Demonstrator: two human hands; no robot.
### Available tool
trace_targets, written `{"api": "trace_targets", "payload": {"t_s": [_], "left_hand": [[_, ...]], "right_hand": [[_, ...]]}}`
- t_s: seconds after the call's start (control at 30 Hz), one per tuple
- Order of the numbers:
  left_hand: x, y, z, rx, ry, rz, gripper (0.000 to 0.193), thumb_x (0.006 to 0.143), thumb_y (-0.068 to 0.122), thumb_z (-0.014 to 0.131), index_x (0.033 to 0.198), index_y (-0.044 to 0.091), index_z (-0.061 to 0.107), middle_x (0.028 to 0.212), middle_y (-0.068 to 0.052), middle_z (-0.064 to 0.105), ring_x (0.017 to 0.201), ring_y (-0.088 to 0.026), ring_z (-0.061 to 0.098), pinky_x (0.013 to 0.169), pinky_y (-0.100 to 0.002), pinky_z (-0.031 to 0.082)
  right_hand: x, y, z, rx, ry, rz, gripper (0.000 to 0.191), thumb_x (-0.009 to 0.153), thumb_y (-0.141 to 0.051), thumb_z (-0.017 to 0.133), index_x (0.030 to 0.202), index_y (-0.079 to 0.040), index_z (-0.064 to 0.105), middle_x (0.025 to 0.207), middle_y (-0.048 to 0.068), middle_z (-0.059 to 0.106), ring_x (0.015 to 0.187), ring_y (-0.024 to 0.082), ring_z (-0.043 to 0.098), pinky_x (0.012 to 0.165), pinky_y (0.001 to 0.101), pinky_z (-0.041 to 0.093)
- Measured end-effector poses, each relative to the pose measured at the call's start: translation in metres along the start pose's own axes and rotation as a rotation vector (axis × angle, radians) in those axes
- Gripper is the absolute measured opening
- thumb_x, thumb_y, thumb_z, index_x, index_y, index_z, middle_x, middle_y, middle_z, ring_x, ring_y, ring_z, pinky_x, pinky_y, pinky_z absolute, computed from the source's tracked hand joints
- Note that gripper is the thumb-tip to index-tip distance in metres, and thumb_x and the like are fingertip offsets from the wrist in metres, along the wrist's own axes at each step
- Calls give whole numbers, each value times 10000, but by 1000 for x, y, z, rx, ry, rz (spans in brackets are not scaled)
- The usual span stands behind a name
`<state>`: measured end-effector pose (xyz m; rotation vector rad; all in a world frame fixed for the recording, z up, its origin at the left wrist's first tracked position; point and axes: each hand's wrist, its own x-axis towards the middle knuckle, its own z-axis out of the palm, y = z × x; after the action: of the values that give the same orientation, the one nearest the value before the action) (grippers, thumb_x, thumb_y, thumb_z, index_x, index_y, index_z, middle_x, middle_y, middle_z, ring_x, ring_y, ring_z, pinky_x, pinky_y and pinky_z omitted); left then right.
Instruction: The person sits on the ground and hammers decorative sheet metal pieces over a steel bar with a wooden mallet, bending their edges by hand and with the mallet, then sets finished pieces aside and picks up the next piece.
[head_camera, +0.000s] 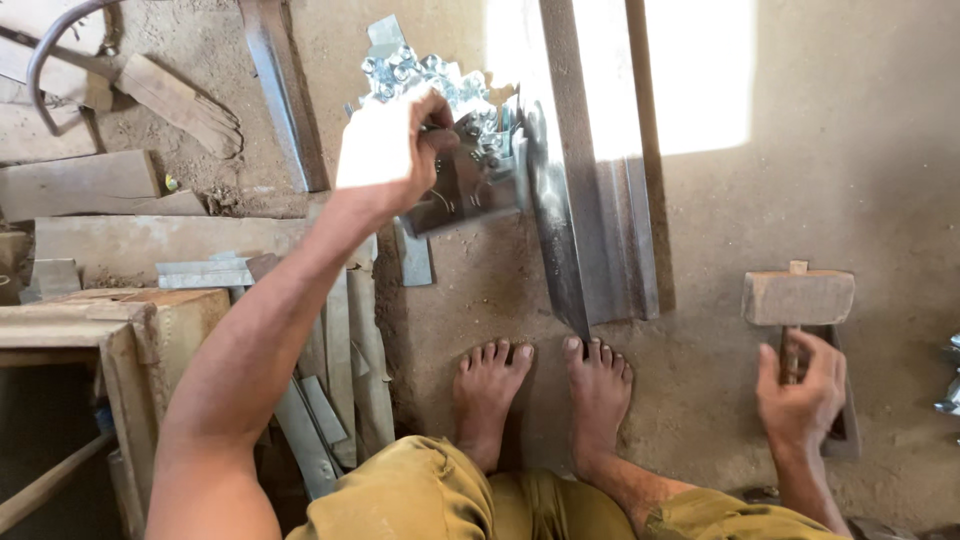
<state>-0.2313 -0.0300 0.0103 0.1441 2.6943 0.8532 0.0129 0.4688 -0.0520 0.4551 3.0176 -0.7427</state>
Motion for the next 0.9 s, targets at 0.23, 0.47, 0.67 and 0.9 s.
{"api": "trace_targets", "payload": {"t_s": [0.23, 0.47, 0.67, 0.9], "left_hand": [[15, 64, 61, -176, -352, -181, 266, 1047, 306, 570, 1116, 112, 738, 858, -109, 783, 584, -239, 651, 458, -360, 473], [-15, 35, 138, -431, 144, 37, 377, 993, 350, 666, 1248, 74, 688, 1016, -102, 741, 848, -157, 718, 729, -347, 609], [-82, 29, 166, -1079, 110, -195, 802, 993, 359, 641, 1601, 94, 190, 1420, -182, 522, 1235, -295, 614, 979, -427, 599], [-109, 38, 197, -1394, -8, 19, 1058, 920, -12, 753, 1645, 114, -7, 1509, -195, 448, 1380, -258, 543, 1168, -426, 511]], "right_hand": [[75, -127, 59, 1375, -837, 179, 698, 936, -287, 733, 1501, -110, 362, 1432, 89, 565, 1296, 189, 611, 997, 379, 587], [80, -145, 103, 1268, -830, 113, 573, 929, -6, 742, 1423, 23, 455, 1158, 85, 661, 1021, 136, 671, 878, 313, 597], [73, -151, 92, 1240, -764, 125, 573, 945, -48, 738, 1431, 12, 439, 1108, 83, 688, 957, 138, 696, 812, 313, 626], [78, -149, 86, 1054, -775, -106, 744, 858, -79, 814, 1465, -11, 387, 1214, 96, 691, 1098, 154, 689, 930, 297, 592]]}}
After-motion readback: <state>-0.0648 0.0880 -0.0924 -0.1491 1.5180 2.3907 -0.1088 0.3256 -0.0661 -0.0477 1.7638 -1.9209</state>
